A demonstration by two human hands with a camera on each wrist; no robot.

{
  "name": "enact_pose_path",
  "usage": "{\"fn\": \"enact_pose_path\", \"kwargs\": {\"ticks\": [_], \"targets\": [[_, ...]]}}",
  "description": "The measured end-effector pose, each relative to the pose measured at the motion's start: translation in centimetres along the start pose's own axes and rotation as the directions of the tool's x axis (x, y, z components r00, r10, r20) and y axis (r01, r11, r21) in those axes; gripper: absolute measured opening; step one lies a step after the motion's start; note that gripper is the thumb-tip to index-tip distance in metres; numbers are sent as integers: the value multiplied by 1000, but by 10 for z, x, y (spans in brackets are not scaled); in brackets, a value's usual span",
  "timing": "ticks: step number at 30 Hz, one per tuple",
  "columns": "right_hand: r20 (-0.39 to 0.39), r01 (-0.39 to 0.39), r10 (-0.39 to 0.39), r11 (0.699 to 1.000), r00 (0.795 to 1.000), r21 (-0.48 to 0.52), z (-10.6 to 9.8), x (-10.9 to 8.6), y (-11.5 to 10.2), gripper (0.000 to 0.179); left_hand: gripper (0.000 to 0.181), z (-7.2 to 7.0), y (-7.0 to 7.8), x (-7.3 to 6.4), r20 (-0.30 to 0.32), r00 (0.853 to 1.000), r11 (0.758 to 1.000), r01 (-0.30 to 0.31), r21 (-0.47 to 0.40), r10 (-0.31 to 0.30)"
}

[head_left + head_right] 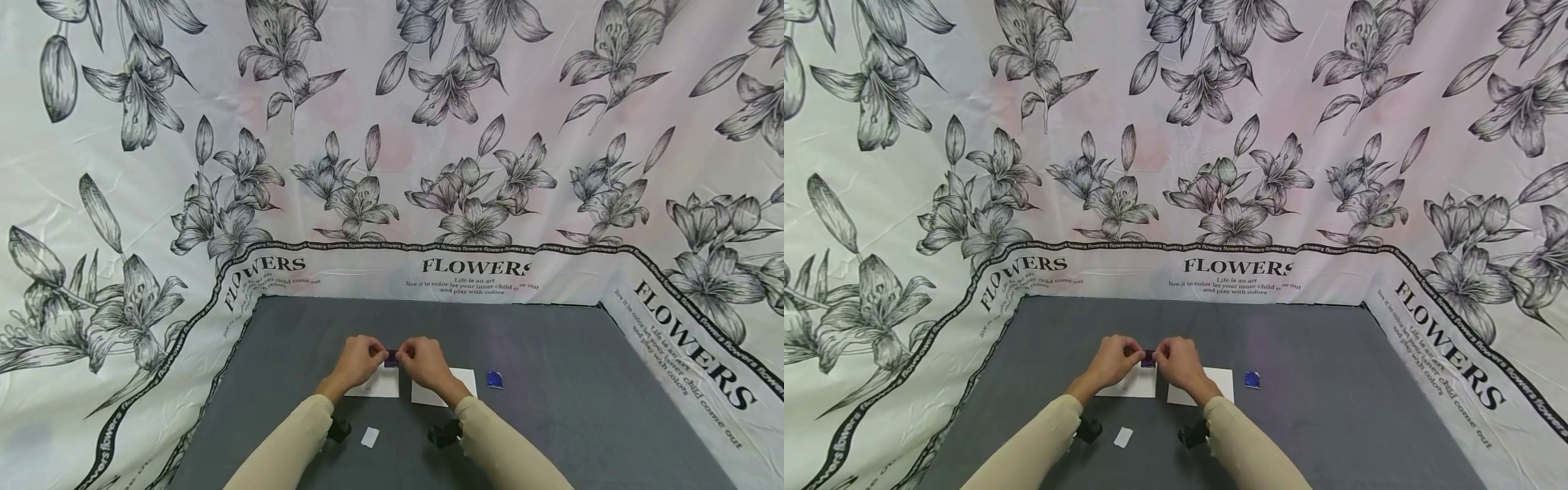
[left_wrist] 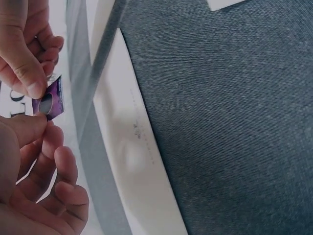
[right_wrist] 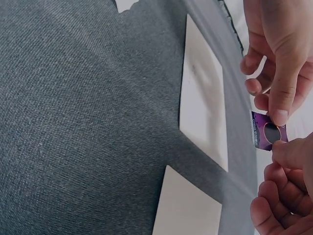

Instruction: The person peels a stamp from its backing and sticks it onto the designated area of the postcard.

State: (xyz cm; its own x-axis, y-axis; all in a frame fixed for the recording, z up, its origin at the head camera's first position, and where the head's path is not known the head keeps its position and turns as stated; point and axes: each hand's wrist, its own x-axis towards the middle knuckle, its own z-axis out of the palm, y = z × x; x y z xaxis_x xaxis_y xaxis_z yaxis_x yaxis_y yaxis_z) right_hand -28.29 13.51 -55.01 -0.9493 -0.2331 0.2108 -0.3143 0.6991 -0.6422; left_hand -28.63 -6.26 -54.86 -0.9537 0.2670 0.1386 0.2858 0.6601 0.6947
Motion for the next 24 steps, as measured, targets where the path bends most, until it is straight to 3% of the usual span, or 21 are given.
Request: {"fn": "enact_pose_path", "kwargs": {"ticks": [6,12,16,18,20,24], "targets": [[-4,-3,3,1000,1000,-22,6,0,6,14,10,7,-3,1,1,1000,1000,19,4,-19],[15,-6,6,1000,1000,12,10,1,12,15,10,12,-8,4,-12,1000,999,-5,35,5],[-4,66,-66,997,998,43,26,8,38,17,11,14,-13,8,-9,1000,1000,-19,17,19],[-9,81,-81,996,997,42,37,13,56,19,12,17,-19,10,-15,999,999,-41,6,41],[-4,74,-74,997,997,30,46,17,68,19,13,26,-34,15,-27,998,998,-65,9,65],[7,44,-44,998,999,52,46,16,66,18,15,42,-57,24,-41,995,995,-94,34,96]]}}
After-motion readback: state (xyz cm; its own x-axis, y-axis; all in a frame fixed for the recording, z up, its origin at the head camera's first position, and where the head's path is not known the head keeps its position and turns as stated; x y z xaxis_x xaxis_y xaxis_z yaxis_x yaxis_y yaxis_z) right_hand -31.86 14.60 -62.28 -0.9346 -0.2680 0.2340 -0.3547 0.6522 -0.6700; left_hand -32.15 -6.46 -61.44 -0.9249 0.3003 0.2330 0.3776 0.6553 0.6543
